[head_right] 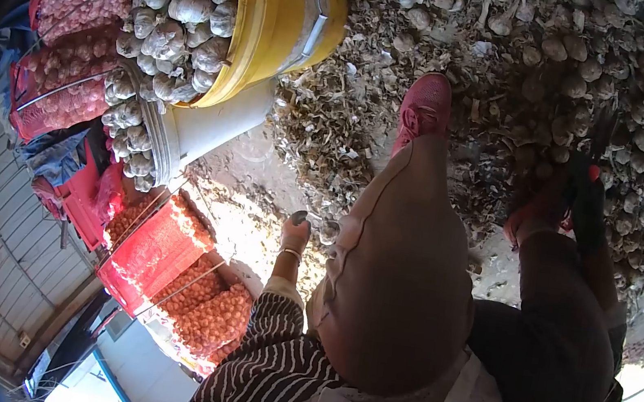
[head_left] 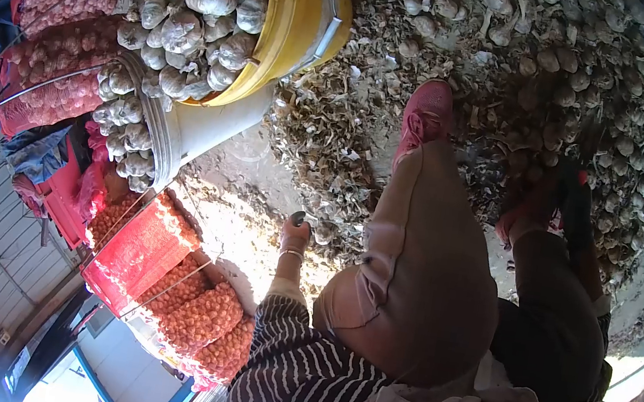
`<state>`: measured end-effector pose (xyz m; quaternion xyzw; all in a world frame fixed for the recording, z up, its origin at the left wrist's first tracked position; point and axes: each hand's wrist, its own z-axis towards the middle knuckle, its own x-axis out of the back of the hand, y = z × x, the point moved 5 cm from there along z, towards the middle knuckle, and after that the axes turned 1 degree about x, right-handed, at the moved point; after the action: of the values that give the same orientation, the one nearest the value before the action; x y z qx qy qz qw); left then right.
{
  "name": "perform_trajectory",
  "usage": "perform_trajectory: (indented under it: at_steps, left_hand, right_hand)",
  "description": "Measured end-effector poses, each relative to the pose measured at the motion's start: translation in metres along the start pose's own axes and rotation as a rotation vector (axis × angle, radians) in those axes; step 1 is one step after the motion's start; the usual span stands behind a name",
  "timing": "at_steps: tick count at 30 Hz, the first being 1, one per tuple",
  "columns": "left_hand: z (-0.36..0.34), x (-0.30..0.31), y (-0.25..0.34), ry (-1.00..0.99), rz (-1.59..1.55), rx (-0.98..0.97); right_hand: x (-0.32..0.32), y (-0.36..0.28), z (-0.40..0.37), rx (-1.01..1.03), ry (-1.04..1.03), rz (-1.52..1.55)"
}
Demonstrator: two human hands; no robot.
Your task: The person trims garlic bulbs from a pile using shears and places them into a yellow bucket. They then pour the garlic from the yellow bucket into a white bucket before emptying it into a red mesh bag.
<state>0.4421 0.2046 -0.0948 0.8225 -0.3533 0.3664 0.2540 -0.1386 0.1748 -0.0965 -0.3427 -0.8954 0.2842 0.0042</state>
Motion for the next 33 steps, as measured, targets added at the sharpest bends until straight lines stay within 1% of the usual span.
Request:
perform_trajectory:
  at_steps: [1,2,3,4,6,7,9,10,12,14,15,16,17,18,19,20,21,22,23,24,26,28,29,30,31,32,33]
  left_hand:
    - [0.006,-0.023,-0.048,-0.054,-0.091,0.085]
    - [0.000,-0.034,-0.057,-0.108,-0.185,0.169]
    - [-0.008,-0.045,-0.064,-0.149,-0.039,0.190]
    - [-0.008,-0.057,-0.071,-0.182,0.000,0.197]
    - [-0.011,-0.079,-0.085,-0.218,0.178,0.253]
    - [-0.018,-0.080,-0.074,-0.222,0.163,0.238]
    - [-0.022,-0.074,-0.055,-0.133,0.377,0.335]
    - [-0.017,-0.078,-0.060,-0.102,0.322,0.330]
    - [-0.024,-0.060,-0.035,-0.163,0.253,0.385]
    - [-0.017,-0.065,-0.053,0.012,0.109,0.206]
    - [-0.026,-0.049,-0.039,0.076,0.000,0.231]
    - [-0.029,-0.039,-0.024,0.050,-0.606,0.074]
    - [-0.031,-0.018,-0.011,0.039,-0.925,0.021]
    - [-0.036,0.006,0.009,0.016,-1.241,-0.037]
    - [-0.036,0.046,0.030,0.107,-1.231,-0.296]
    - [-0.038,0.095,0.053,0.198,-1.208,-0.549]
    - [-0.063,0.161,0.090,0.313,-1.043,-0.652]
    - [-0.079,0.216,0.116,0.451,-1.114,-0.780]
    - [-0.072,0.260,0.122,0.517,-1.137,-0.908]
    - [-0.091,0.303,0.143,0.718,-1.132,-0.978]
    - [-0.096,0.369,0.165,1.016,-1.070,-0.980]
    - [-0.072,0.407,0.193,1.026,-1.110,-1.108]
    - [-0.042,0.412,0.209,0.966,-1.129,-1.192]
    - [-0.025,0.420,0.226,1.067,-0.561,-1.073]
    - [0.007,0.413,0.242,1.004,-0.144,-0.819]
    - [0.044,0.394,0.248,0.833,0.250,-0.513]
    - [0.056,0.385,0.249,0.633,0.121,-0.354]
  right_hand:
    - [0.002,-0.002,-0.007,0.016,0.002,0.003]
    - [-0.004,-0.003,-0.011,0.045,-0.006,0.005]
    - [-0.009,-0.007,-0.017,0.079,-0.005,0.012]
    - [-0.011,-0.014,-0.026,0.131,-0.004,0.024]
    - [-0.012,-0.027,-0.044,0.239,0.013,0.050]
    - [-0.003,-0.039,-0.060,0.318,0.044,0.081]
    - [0.037,-0.065,-0.111,0.499,0.148,0.147]
    - [0.065,-0.075,-0.142,0.597,0.216,0.181]
    - [0.125,-0.075,-0.202,0.742,0.393,0.239]
    - [0.193,-0.055,-0.252,0.785,0.637,0.242]
    - [0.221,-0.039,-0.271,0.769,0.779,0.195]
    - [0.345,0.016,-0.270,0.549,0.774,-0.057]
    - [0.334,0.029,-0.293,0.550,0.989,-0.290]
    - [0.392,0.070,-0.295,0.600,0.977,-0.822]
    - [0.430,0.106,-0.297,0.685,1.069,-1.348]
    - [0.443,0.134,-0.292,0.740,1.127,-1.891]
    - [0.431,0.140,-0.290,0.749,1.136,-1.879]
    - [0.439,0.149,-0.287,0.428,1.165,-1.399]
    - [0.439,0.166,-0.281,0.133,1.130,-0.909]
    - [0.423,0.166,-0.279,0.141,1.136,-0.890]
    - [0.378,0.151,-0.283,0.444,1.108,-0.727]
    - [0.331,0.121,-0.288,0.413,1.061,-0.963]
    - [0.328,0.121,-0.286,0.429,1.077,-0.932]
    - [0.324,0.115,-0.286,0.556,1.164,-1.011]
    - [0.321,0.108,-0.290,0.682,1.257,-1.088]
    - [0.314,0.104,-0.296,0.696,1.289,-1.051]
    - [0.309,0.104,-0.298,0.633,1.233,-0.969]
